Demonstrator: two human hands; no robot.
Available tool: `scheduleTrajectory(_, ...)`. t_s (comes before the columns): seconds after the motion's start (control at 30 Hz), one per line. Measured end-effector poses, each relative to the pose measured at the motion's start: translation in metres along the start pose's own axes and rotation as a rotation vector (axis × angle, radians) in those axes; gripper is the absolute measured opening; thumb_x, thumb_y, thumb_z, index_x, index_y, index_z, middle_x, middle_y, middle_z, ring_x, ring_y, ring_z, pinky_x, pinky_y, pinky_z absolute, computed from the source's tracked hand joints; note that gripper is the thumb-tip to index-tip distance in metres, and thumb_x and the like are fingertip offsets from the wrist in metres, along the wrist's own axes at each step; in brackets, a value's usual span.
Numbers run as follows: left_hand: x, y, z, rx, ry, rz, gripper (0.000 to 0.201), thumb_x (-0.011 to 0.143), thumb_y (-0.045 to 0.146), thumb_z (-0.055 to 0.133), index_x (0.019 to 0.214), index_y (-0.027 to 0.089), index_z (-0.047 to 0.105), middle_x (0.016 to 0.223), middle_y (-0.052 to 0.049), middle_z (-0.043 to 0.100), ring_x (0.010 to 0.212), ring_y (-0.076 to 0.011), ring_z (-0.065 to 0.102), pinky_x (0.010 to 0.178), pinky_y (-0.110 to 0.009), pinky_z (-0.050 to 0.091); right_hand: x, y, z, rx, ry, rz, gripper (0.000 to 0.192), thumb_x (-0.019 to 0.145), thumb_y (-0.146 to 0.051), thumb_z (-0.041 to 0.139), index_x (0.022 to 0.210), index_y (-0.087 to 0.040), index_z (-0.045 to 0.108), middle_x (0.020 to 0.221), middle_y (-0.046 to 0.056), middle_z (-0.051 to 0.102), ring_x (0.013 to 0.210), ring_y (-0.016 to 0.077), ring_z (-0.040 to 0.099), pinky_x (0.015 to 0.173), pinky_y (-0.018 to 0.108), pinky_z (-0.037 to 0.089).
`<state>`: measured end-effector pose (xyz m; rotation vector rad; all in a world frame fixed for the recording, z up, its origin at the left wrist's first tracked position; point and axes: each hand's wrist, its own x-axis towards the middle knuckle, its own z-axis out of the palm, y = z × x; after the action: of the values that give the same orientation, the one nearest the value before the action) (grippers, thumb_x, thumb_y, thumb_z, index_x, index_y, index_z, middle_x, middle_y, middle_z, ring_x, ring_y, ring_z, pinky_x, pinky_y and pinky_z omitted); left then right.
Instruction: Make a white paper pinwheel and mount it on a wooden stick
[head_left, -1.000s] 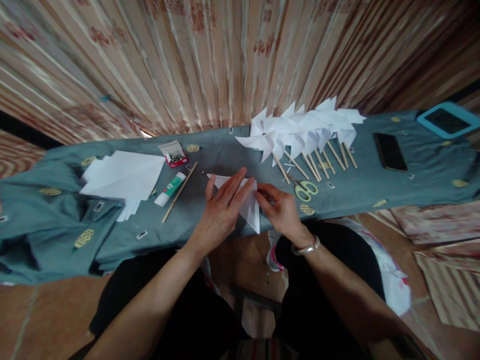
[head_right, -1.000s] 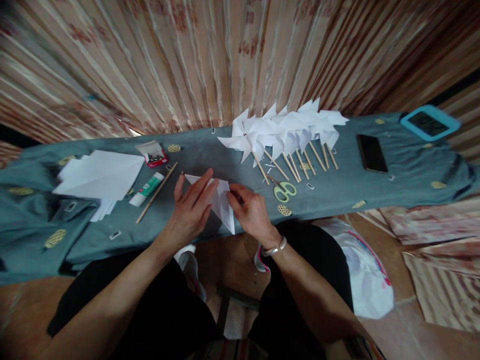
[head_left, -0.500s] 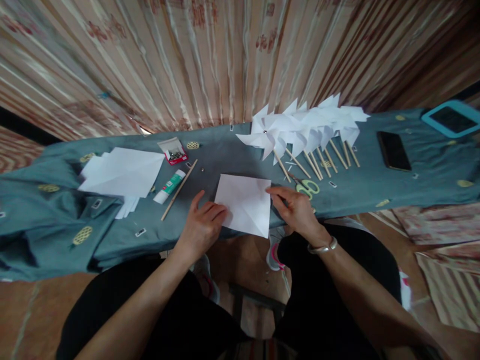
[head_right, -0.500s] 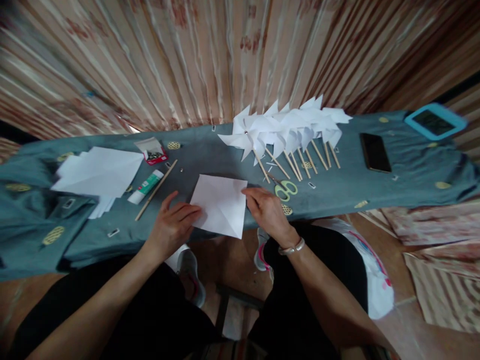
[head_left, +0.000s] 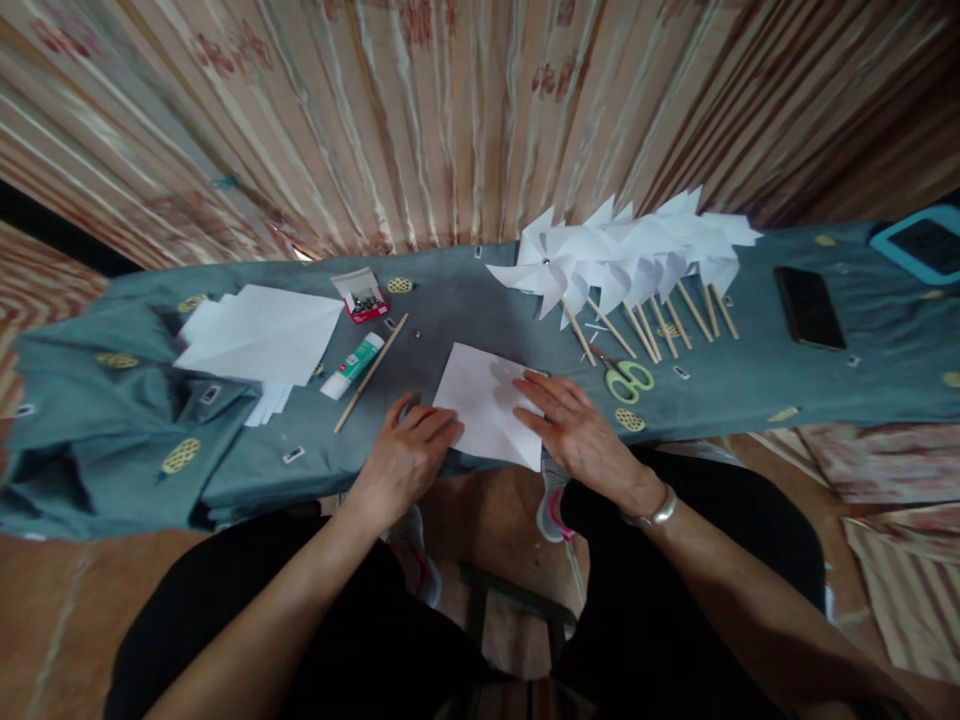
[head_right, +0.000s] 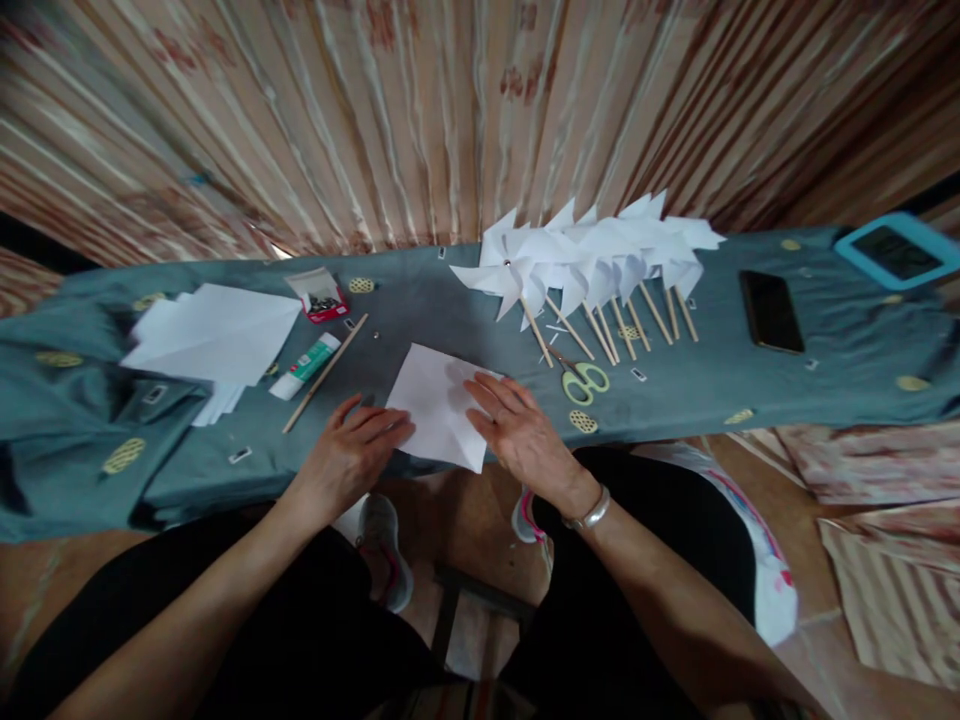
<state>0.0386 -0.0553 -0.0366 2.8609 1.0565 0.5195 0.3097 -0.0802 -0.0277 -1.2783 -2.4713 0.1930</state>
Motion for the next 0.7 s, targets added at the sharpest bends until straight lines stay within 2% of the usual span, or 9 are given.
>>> scheduleTrajectory(0.1,-0.003,0.0,-0.004,-0.068,-0.03,-0.014,0.028,0.091,0.013,0.049,0.11,0.02,0.068,0.118,-0.009,0.071,0.108,-0.0246,0.063,0.105,-0.052,0.041,-0.003,0.007,-0.001,0.253,-0.012,0.063,0.027,0.097,-0.02,0.048,0.111,-0.022,0.071,0.132,0.012,0.065,0.128,0.0259,0.057,0.107,0.05,0.046)
scheduleTrajectory(0.2,-0.001,0.002,-0.007,-0.137,-0.036,-0.066,0.022,0.092,0.026,0.055,0.106,0.019,0.07,0.117,-0.011,0.071,0.106,-0.0256,0.063,0.1,-0.05,0.044,0.001,0.015,-0.001,0.478,0.026,0.151,0.021,0.095,-0.027,0.054,0.102,-0.022,0.074,0.117,0.01,0.072,0.115,0.0245,0.064,0.101,0.047,0.05)
scheduleTrajectory(0.3,0.005,0.002,-0.007,-0.195,-0.019,-0.131,0.025,0.096,0.029,0.051,0.1,0.017,0.072,0.11,-0.009,0.074,0.099,-0.0237,0.064,0.09,-0.044,0.049,0.013,0.022,0.003,0.604,0.058,0.286,0.018,0.092,-0.033,0.061,0.094,-0.021,0.075,0.1,0.006,0.076,0.095,0.0217,0.07,0.089,0.039,0.054)
scheduleTrajectory(0.37,0.008,-0.001,-0.005,-0.223,-0.013,-0.168,0.028,0.098,0.028,0.048,0.097,0.016,0.073,0.106,-0.009,0.075,0.095,-0.0229,0.065,0.085,-0.041,0.051,0.023,0.025,0.008,0.634,0.083,0.383,0.018,0.09,-0.034,0.063,0.088,-0.02,0.075,0.093,0.005,0.076,0.084,0.0199,0.07,0.081,0.035,0.054)
scheduleTrajectory(0.43,0.01,-0.003,-0.003,-0.249,0.007,-0.191,0.03,0.098,0.028,0.047,0.093,0.015,0.073,0.102,-0.009,0.075,0.091,-0.0225,0.066,0.082,-0.039,0.053,0.031,0.028,0.014,0.645,0.114,0.433,0.017,0.088,-0.033,0.064,0.083,-0.02,0.075,0.093,0.004,0.077,0.082,0.0193,0.07,0.079,0.034,0.053)
scheduleTrajectory(0.53,0.011,-0.007,0.0,-0.3,0.052,-0.218,0.032,0.098,0.029,0.047,0.088,0.014,0.074,0.095,-0.01,0.076,0.087,-0.0209,0.068,0.079,-0.034,0.055,0.04,0.027,0.019,0.637,0.164,0.446,0.014,0.086,-0.029,0.065,0.082,-0.02,0.074,0.097,0.005,0.077,0.086,0.019,0.07,0.081,0.033,0.052)
scheduleTrajectory(0.7,0.012,-0.011,0.002,-0.395,0.071,-0.321,0.034,0.098,0.033,0.047,0.085,0.016,0.074,0.088,-0.009,0.075,0.082,-0.0191,0.071,0.075,-0.029,0.055,0.051,0.022,0.017,0.508,0.147,0.423,0.014,0.089,-0.027,0.062,0.082,-0.022,0.073,0.09,0.003,0.075,0.082,0.0187,0.069,0.077,0.03,0.051)
